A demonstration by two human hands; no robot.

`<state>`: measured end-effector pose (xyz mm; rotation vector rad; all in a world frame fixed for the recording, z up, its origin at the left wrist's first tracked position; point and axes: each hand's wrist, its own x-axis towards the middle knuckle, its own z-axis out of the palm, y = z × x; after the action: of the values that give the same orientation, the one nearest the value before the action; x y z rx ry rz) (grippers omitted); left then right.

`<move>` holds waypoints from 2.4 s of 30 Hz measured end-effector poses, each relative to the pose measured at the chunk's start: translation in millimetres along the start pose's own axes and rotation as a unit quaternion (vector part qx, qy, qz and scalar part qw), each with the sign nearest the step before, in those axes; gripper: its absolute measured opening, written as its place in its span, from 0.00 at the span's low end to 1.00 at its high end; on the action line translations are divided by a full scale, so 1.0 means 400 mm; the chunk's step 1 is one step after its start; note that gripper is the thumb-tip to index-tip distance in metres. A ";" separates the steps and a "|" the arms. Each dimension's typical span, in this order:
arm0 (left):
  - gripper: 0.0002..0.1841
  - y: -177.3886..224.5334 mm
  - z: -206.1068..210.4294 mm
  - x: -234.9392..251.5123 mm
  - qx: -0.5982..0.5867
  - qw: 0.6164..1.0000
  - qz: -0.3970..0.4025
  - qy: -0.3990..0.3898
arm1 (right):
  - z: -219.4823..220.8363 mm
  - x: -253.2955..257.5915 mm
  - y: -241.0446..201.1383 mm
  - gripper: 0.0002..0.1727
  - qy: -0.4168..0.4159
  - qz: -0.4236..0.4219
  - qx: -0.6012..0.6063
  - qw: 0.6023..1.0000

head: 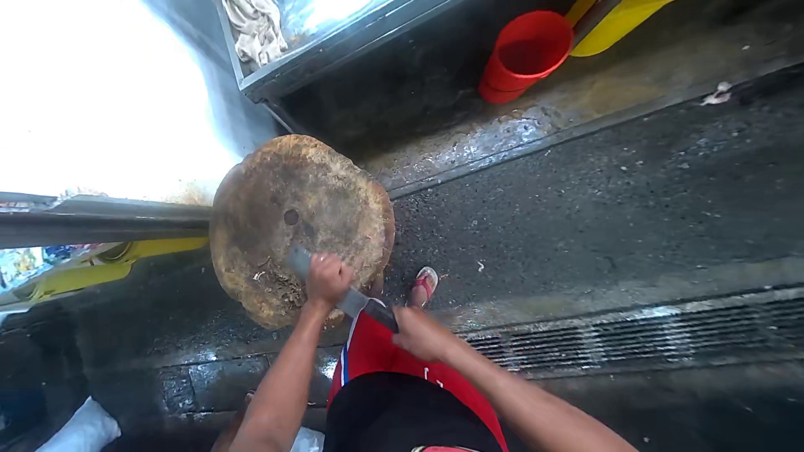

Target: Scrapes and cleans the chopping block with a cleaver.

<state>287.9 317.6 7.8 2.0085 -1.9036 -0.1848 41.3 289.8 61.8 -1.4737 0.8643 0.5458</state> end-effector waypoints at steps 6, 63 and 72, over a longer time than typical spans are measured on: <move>0.16 0.101 0.042 0.156 -0.066 0.994 0.056 -0.061 | -0.062 -0.054 0.050 0.21 0.077 0.039 0.056 0.995; 0.18 -0.039 0.054 0.311 -0.045 0.995 0.085 -0.040 | -0.148 0.067 -0.026 0.17 0.155 0.027 0.025 0.987; 0.16 0.022 0.053 0.284 -0.064 0.994 0.039 0.074 | -0.175 -0.005 -0.006 0.14 0.178 0.034 -0.009 0.983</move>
<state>281.6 201.7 8.8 1.8089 -1.8264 -0.1310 30.3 221.3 72.2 -1.5890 1.1955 0.3441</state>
